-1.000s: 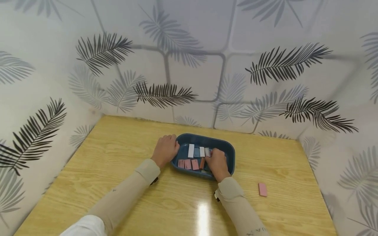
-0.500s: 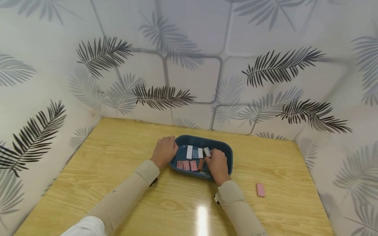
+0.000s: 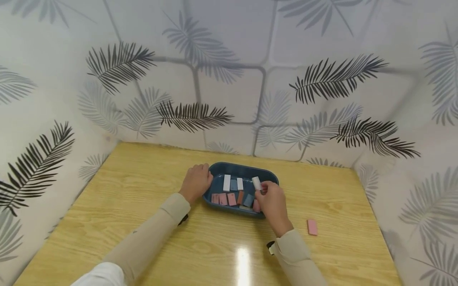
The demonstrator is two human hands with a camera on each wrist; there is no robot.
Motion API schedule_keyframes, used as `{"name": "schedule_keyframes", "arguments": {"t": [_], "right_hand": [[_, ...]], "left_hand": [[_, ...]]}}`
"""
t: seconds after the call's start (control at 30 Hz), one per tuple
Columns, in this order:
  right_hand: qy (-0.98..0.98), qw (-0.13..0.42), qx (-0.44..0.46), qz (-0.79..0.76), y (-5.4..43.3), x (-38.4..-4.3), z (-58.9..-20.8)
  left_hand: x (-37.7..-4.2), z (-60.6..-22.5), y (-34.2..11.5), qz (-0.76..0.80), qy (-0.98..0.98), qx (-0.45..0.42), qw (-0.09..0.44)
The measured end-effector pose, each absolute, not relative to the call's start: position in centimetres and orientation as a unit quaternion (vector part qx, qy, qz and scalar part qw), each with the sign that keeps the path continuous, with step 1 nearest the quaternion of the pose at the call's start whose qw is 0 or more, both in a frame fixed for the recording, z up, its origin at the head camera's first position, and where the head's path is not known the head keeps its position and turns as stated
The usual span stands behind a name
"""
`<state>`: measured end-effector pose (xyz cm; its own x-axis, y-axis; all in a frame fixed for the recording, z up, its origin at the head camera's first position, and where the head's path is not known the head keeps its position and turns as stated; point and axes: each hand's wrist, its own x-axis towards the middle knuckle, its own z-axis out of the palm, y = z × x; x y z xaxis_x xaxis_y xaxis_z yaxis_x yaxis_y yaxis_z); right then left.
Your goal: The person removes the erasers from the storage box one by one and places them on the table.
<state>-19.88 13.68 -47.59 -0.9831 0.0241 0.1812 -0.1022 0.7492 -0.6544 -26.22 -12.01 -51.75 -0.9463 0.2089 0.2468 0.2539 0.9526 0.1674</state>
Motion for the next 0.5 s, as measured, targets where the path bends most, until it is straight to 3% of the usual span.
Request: {"name": "schedule_keyframes", "arguments": {"t": [0.5], "right_hand": [[-0.926, 0.107, -0.012, 0.363, 18.6, -17.3, -45.6]], "left_hand": [[-25.8, -51.5, -11.9, -0.094, -0.978, -0.125, 0.141]]}}
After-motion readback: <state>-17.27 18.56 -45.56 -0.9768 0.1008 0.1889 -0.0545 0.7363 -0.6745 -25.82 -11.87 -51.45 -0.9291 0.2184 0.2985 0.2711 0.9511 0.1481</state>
